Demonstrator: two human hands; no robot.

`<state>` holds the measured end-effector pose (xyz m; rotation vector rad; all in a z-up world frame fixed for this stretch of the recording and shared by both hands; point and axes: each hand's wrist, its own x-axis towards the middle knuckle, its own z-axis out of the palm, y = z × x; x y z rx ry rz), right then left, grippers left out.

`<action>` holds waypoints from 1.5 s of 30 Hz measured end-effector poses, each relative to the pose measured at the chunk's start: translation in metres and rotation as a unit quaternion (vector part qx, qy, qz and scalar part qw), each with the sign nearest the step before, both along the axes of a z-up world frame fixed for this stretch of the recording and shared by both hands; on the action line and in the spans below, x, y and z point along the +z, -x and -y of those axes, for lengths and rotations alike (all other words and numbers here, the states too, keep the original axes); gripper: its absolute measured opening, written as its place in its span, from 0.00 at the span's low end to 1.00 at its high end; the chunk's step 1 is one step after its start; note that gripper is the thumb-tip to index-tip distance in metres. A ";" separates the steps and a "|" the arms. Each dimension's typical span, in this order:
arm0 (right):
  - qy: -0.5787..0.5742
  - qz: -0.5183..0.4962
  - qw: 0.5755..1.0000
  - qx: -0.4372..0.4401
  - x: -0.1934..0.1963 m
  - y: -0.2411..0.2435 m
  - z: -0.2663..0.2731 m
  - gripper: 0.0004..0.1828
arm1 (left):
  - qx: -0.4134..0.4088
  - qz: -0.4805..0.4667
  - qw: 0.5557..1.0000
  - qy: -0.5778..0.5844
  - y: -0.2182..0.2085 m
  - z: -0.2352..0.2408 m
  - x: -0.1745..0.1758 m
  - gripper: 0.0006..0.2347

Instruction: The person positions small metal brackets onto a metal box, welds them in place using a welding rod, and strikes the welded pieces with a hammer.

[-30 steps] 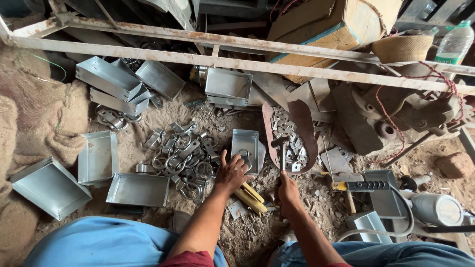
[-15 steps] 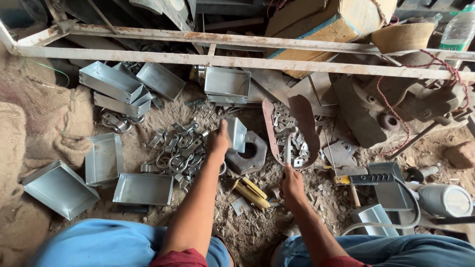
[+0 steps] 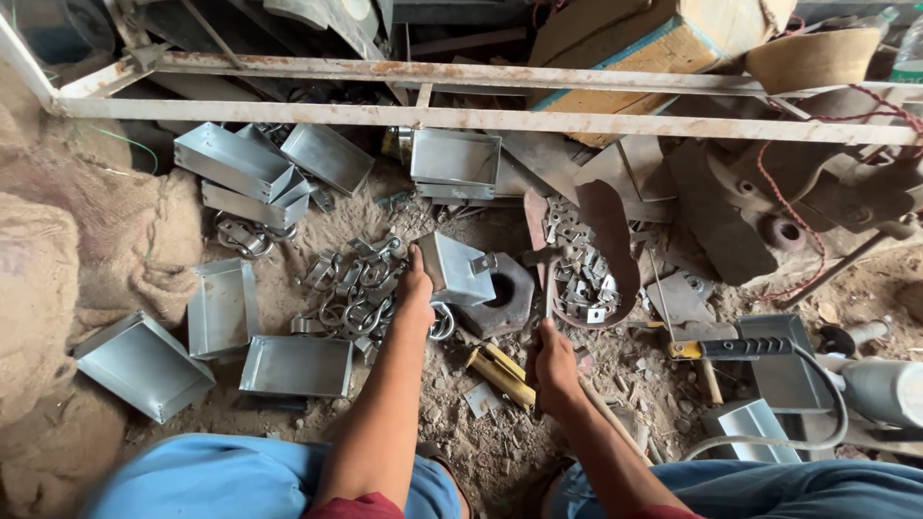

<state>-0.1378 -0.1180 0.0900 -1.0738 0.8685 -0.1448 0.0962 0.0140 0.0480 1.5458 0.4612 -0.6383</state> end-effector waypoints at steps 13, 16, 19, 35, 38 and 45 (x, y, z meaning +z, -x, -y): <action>0.028 -0.077 0.992 0.096 -0.023 -0.009 0.018 0.24 | -0.007 -0.039 0.999 -0.036 0.011 -0.005 0.000 0.38; 0.046 -0.017 0.997 0.059 -0.028 -0.006 -0.001 0.24 | -0.004 -0.008 1.000 -0.013 0.015 -0.002 0.007 0.38; -0.001 -0.004 0.998 0.056 -0.027 -0.010 0.003 0.25 | -0.005 0.013 1.000 -0.028 0.015 0.002 0.007 0.39; 0.062 -0.010 0.996 0.066 -0.021 -0.007 -0.003 0.25 | -0.041 0.006 0.998 -0.054 0.017 0.000 0.015 0.36; 0.042 -0.012 0.997 0.068 -0.024 -0.004 -0.001 0.26 | -0.051 0.020 0.997 -0.057 0.018 0.001 0.010 0.37; 0.255 -0.106 0.958 0.075 -0.063 0.015 -0.003 0.20 | -0.061 0.017 0.997 -0.046 0.010 0.002 -0.001 0.37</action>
